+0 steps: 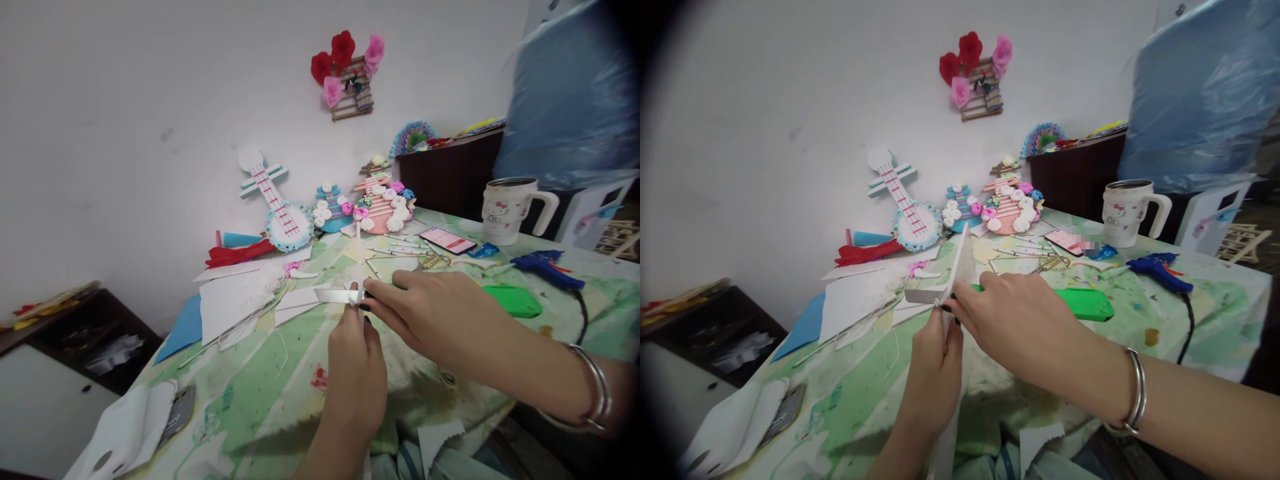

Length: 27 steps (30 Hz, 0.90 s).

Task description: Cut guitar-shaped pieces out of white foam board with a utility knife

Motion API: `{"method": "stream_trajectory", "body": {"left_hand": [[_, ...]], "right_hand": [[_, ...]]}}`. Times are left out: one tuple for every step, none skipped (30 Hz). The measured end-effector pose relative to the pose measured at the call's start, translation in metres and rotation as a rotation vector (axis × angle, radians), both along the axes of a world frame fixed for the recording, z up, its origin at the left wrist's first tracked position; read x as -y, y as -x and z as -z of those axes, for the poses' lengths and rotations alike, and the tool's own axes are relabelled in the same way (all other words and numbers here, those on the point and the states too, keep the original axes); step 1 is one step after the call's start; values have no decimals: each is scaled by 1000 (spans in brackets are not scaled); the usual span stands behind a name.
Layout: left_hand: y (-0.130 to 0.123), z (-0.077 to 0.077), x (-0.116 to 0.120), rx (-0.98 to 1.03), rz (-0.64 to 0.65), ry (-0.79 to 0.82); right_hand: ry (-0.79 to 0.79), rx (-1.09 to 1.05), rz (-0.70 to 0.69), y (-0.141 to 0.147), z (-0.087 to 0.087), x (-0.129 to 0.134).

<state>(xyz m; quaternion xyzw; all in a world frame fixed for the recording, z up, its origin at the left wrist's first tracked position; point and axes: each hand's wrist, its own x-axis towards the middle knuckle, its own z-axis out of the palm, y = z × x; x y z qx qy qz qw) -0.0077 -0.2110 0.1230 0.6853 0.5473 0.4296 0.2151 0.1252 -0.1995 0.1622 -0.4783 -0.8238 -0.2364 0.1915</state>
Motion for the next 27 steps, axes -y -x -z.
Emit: {"method": "stream_trajectory", "body": {"left_hand": [[1, 0, 0, -2, 3, 3], [2, 0, 0, -5, 8, 7], [2, 0, 0, -8, 14, 9], [3, 0, -1, -10, 21, 9], [3, 0, -1, -9, 27, 7], [3, 0, -1, -6, 29, 3], [3, 0, -1, -2, 29, 3], [2, 0, 0, 1, 24, 4], [2, 1, 0, 3, 19, 8], [2, 1, 0, 4, 15, 11], [3, 2, 0, 4, 14, 13], [3, 3, 0, 5, 15, 13], [3, 4, 0, 8, 18, 10], [4, 5, 0, 12, 24, 4], [4, 6, 0, 17, 30, -4], [4, 7, 0, 23, 36, -14], [5, 7, 0, 29, 43, -22], [5, 8, -1, 34, 52, -28], [5, 8, -1, 36, 58, -33], [5, 7, -1, 36, 60, -32], [5, 7, -1, 32, 57, -27], [4, 6, -1, 26, 53, -24], [4, 5, -1, 19, 47, -22], [4, 5, -1, 13, 40, -24], [3, 4, -1, 10, 33, -25], [3, 4, -1, 8, 27, -26], [3, 5, 0, 8, 21, -28]], "right_hand": [[3, -4, 3, -1, 0, 0], [5, -8, 4, -1, 1, 0], [10, -11, 1, -2, 1, -1], [16, -15, -3, -4, 2, -1], [22, -18, -8, -5, 2, -2], [27, -21, -10, -7, 3, -3], [30, -25, -8, -8, 3, -4], [31, -28, -3, -9, 4, -5], [34, -29, 1, -11, 4, -6], [36, -31, 4, -12, 4, -6], [38, -34, 7, -12, 5, -7], [41, -37, 6, -13, 5, -7], [43, -39, 3, -14, 5, -7], [45, -41, -1, -14, 5, -7], [47, -42, -3, -15, 5, -7], [47, -42, -4, -15, 5, -8], [46, -41, -3, -16, 5, -8], [45, -41, -1, -17, 5, -9], [45, -42, 4, -17, 5, -9], [47, -43, 6, -18, 5, -10], [53, -45, 6, -18, 4, -11], [59, -49, 4, -18, 3, -11], [69, -52, -1, -17, 3, -11], [81, -54, -11, -16, 2, -10], [94, -56, -23, -15, 2, -9], [105, -57, -34, -13, 2, -7], [114, -55, -43, -11, 2, -6]]}}
